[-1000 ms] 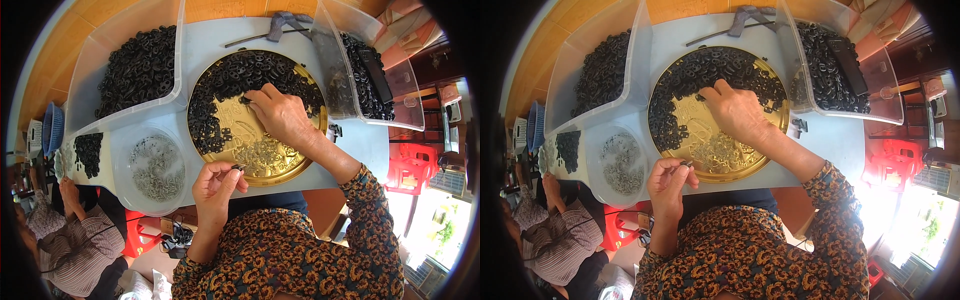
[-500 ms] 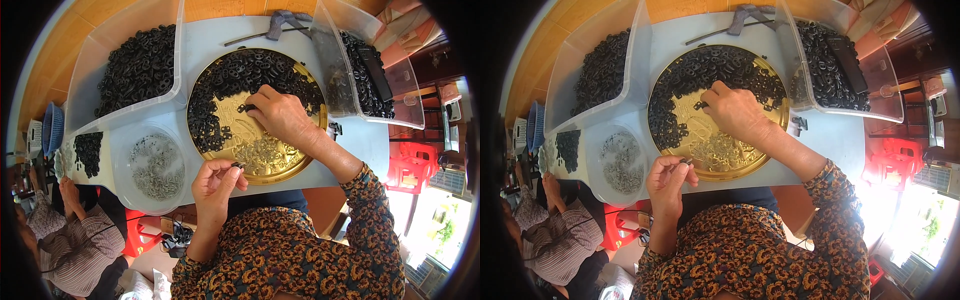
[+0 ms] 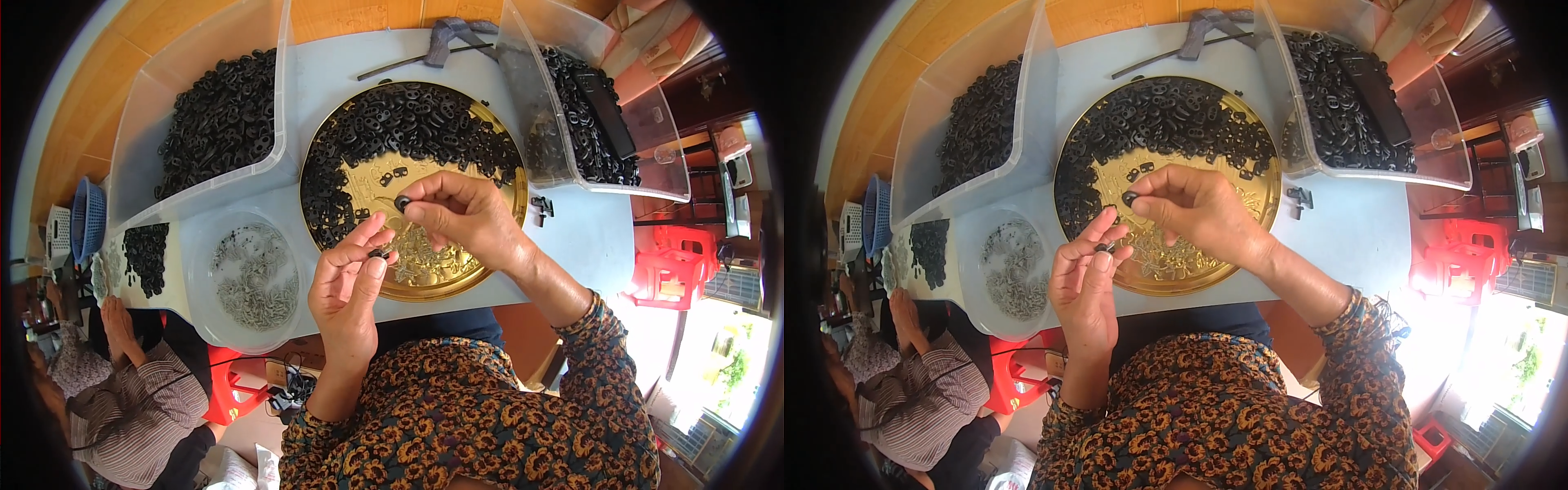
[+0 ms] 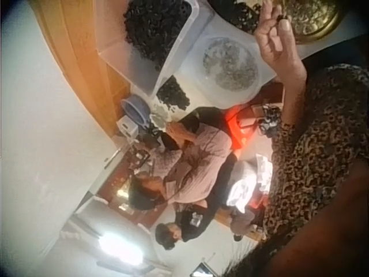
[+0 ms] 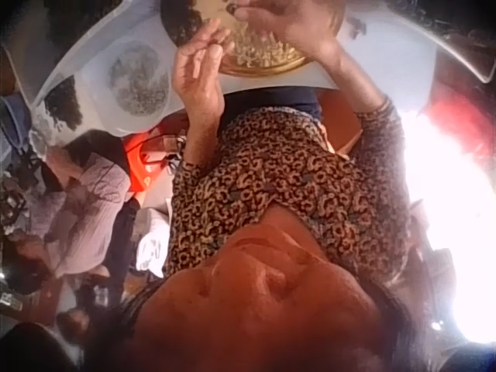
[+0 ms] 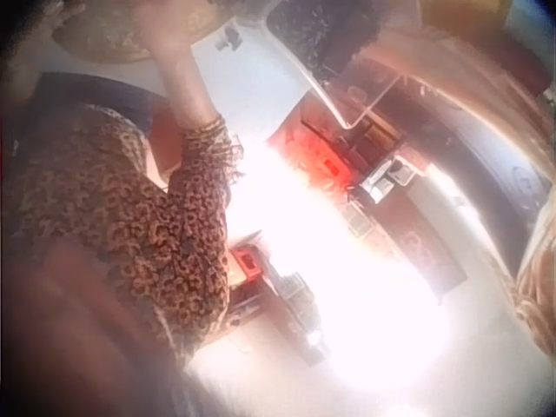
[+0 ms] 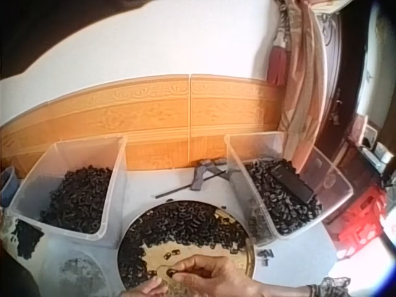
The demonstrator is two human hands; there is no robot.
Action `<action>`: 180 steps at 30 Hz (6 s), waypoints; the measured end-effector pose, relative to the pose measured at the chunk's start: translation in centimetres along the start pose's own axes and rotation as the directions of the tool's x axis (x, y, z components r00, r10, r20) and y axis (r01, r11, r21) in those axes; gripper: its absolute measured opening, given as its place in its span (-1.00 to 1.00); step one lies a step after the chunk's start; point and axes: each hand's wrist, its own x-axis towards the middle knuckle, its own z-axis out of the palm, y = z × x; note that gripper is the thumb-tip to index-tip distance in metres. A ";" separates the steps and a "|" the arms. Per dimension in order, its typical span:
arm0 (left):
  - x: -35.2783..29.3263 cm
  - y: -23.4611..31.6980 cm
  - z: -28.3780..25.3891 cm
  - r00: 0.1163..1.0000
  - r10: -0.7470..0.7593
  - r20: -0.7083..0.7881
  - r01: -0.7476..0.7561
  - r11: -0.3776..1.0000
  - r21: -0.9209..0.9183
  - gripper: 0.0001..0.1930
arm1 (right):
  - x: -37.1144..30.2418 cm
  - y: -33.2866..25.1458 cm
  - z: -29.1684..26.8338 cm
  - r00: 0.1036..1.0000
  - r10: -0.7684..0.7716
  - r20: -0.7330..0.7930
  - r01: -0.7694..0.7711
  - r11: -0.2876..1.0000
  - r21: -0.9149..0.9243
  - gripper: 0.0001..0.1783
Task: The person assembles cord locks by hand, picking up plastic toggle components and metal springs from a tray and fitting them together.
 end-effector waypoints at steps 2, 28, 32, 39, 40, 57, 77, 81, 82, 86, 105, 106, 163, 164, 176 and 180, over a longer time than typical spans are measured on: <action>0.0 0.0 0.5 1.000 0.009 0.020 -0.009 1.000 -0.004 -0.85 | -0.8 0.1 0.8 0.996 -0.049 -0.071 0.047 0.999 -0.024 -0.76; -0.9 -0.2 1.4 0.998 0.047 0.050 -0.052 0.994 0.100 -0.86 | -1.4 2.8 1.8 0.824 -0.531 -0.196 0.424 0.809 -0.408 -0.81; -1.0 -0.7 1.2 0.996 0.065 0.054 -0.071 0.991 0.117 -0.85 | -1.6 2.6 1.6 0.832 -0.526 -0.179 0.430 0.814 -0.390 -0.82; -0.8 -0.1 1.7 0.996 0.001 0.092 -0.004 0.999 0.032 -0.84 | -1.6 1.7 0.8 0.985 -0.102 -0.139 0.130 0.968 0.214 -0.78; -0.6 0.0 1.7 0.995 -0.010 0.102 0.009 1.000 0.011 -0.85 | -1.6 1.7 0.8 0.987 -0.090 -0.135 0.121 0.962 0.244 -0.77; -0.7 0.2 1.5 0.997 -0.062 0.042 0.061 0.998 0.023 -0.83 | -2.3 3.2 1.7 0.977 -0.088 -0.192 0.139 0.953 0.271 -0.76; -0.6 -0.7 1.9 0.977 -0.186 -0.103 0.173 0.977 -0.123 -0.87 | -4.1 2.5 2.9 0.955 -0.127 -0.270 0.190 0.957 0.220 -0.83; -0.6 -0.7 1.9 0.979 -0.174 -0.103 0.163 0.981 -0.108 -0.87 | -4.1 2.3 3.2 0.953 -0.085 -0.292 0.152 0.965 0.214 -0.83; -0.6 -0.7 1.9 0.981 -0.166 -0.102 0.156 0.982 -0.103 -0.87 | -4.1 2.3 3.3 0.952 -0.082 -0.296 0.150 0.965 0.217 -0.83; -0.6 -0.8 1.9 0.980 -0.160 -0.123 0.149 0.985 -0.091 -0.87 | -4.1 2.4 3.5 0.949 -0.097 -0.301 0.168 0.961 0.221 -0.83; -0.4 -0.9 1.7 0.968 -0.199 -0.152 0.176 0.972 -0.154 -0.90 | -3.4 2.9 3.9 0.940 -0.168 -0.296 0.208 0.972 0.110 -0.83; -0.5 -1.1 1.6 0.973 -0.186 -0.140 0.164 0.975 -0.152 -0.90 | -3.4 3.0 4.1 0.939 -0.187 -0.287 0.221 0.971 0.091 -0.84; 0.4 -1.0 0.1 0.976 0.158 0.152 -0.185 0.966 0.182 -0.67 | -2.4 1.5 2.1 0.992 0.009 0.126 -0.073 0.852 0.518 -0.65; 0.4 -0.8 0.2 0.975 0.161 0.154 -0.188 0.965 0.183 -0.67 | -2.6 1.4 2.2 0.992 0.005 0.127 -0.071 0.852 0.518 -0.65; 0.4 -1.5 -0.3 0.851 0.416 0.320 -0.504 0.818 0.279 -0.77 | -4.2 0.8 4.2 0.983 0.097 0.155 -0.177 0.707 0.685 -0.34; -0.4 -1.5 -0.1 0.922 0.308 0.237 -0.350 0.922 0.167 -0.77 | -4.3 1.3 4.2 0.991 0.049 0.123 -0.117 0.756 0.644 -0.35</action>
